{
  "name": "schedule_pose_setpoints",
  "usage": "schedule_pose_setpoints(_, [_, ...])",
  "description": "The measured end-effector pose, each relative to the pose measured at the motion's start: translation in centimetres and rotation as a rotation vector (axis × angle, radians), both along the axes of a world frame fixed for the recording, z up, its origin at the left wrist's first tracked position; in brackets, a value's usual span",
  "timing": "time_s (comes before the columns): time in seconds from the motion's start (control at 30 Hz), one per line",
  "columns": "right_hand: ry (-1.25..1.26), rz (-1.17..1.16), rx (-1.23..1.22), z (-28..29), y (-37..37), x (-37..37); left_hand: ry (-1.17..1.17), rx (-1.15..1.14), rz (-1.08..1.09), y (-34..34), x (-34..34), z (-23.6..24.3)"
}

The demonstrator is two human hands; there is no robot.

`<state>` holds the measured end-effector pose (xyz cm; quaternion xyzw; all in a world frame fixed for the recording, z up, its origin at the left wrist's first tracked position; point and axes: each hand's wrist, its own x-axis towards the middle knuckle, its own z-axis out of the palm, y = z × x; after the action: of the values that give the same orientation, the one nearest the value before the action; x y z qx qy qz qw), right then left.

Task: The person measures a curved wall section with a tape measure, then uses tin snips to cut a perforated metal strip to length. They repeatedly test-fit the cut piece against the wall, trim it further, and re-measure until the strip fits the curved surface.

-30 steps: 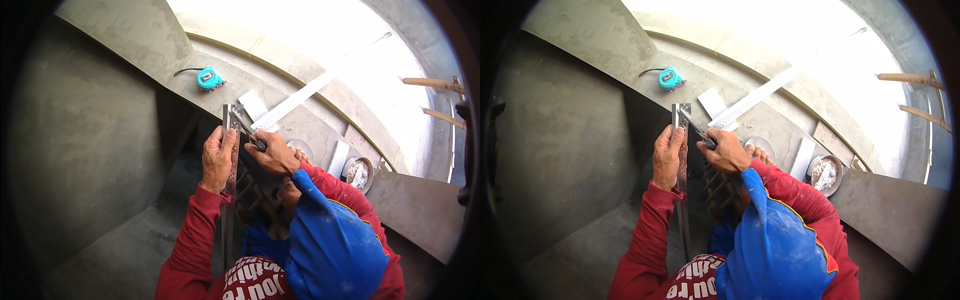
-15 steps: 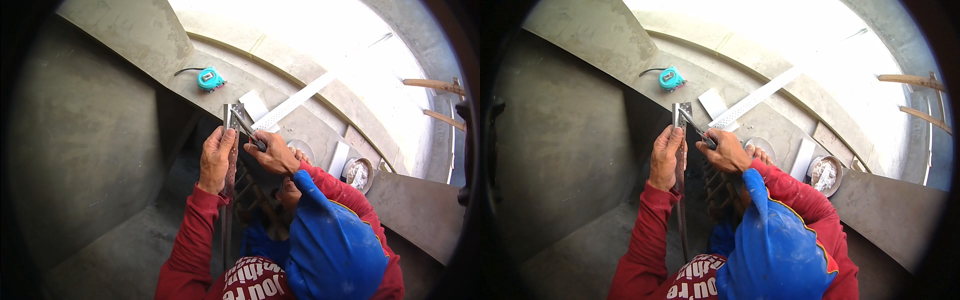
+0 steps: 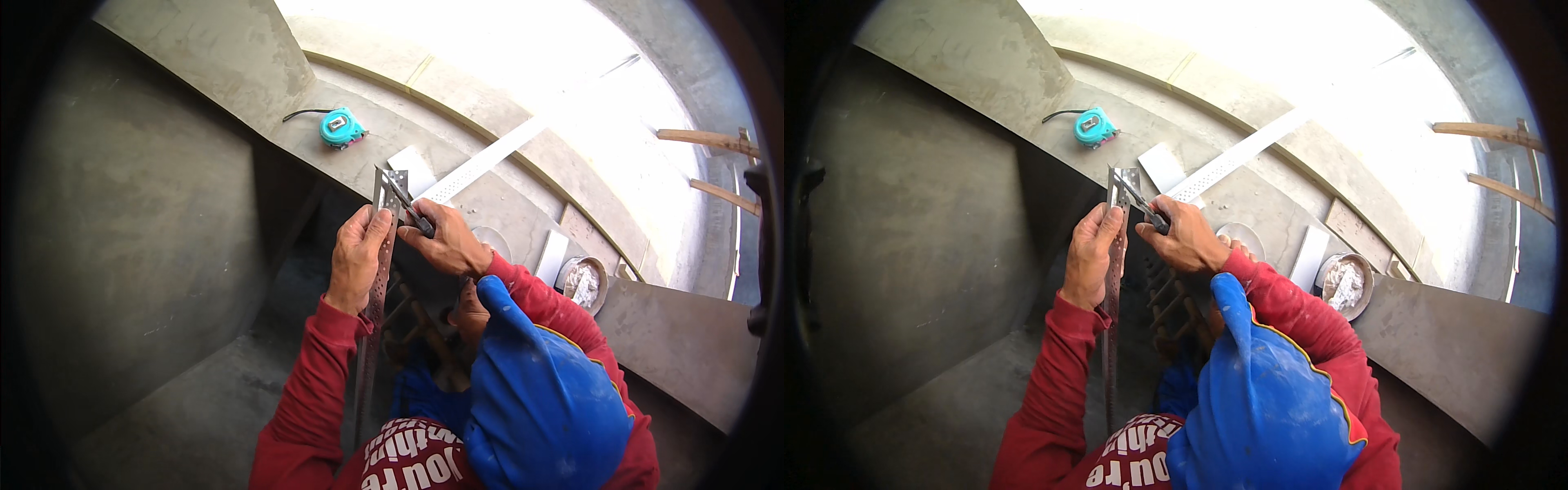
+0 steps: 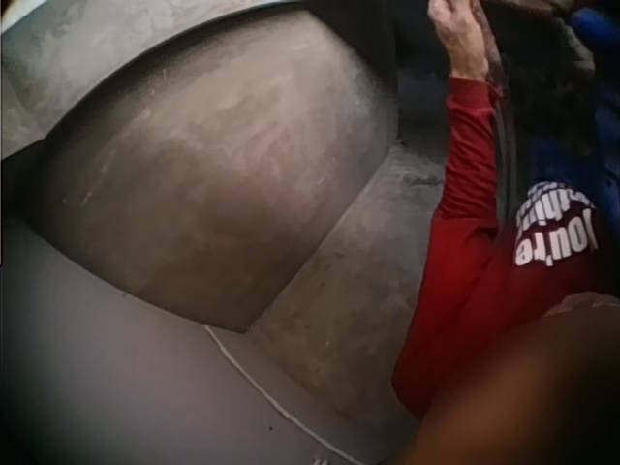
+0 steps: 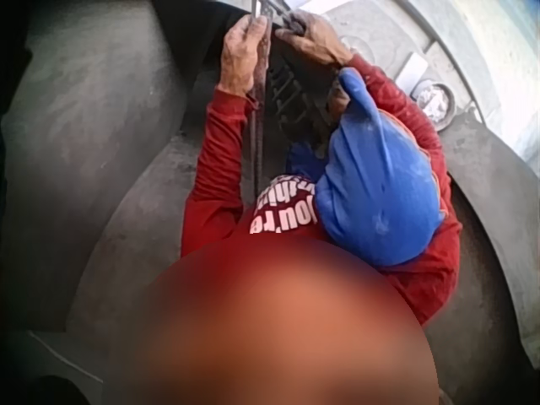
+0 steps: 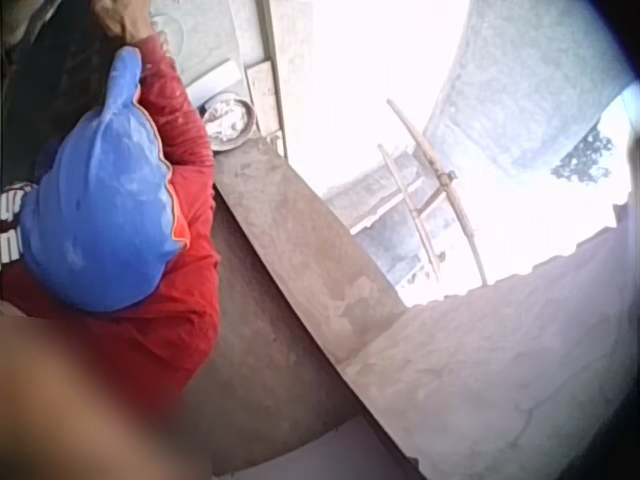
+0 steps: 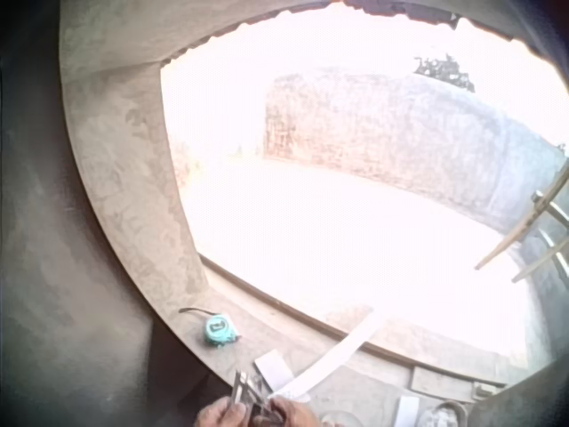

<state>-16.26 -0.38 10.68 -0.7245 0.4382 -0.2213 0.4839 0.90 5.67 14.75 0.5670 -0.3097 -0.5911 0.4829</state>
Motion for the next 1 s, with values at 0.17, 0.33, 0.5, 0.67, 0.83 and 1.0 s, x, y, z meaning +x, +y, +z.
schedule_pose_setpoints(0.17, [0.012,0.006,-0.001,0.3,-0.9,-0.2,-0.051,-0.010,-0.019,-0.7,0.0,0.3])
schedule_pose_setpoints(0.33, [0.047,-0.046,-0.043,0.5,-2.4,0.1,-0.058,-0.031,-0.033,-2.9,-0.1,0.5])
schedule_pose_setpoints(0.5, [-0.062,-0.087,0.041,1.2,-4.4,0.1,-0.038,-0.072,-0.045,-5.6,-0.2,0.7])
schedule_pose_setpoints(0.67, [-0.109,-0.086,0.048,1.6,-5.9,0.0,-0.051,-0.141,-0.110,-7.3,0.0,0.7])
schedule_pose_setpoints(0.83, [-0.170,-0.072,0.082,1.7,-6.3,-0.2,0.046,-0.102,-0.124,-7.6,-0.3,0.9])
schedule_pose_setpoints(1.0, [-0.138,-0.092,0.066,1.4,-6.3,-0.1,0.046,-0.096,-0.128,-7.9,-0.3,1.1])
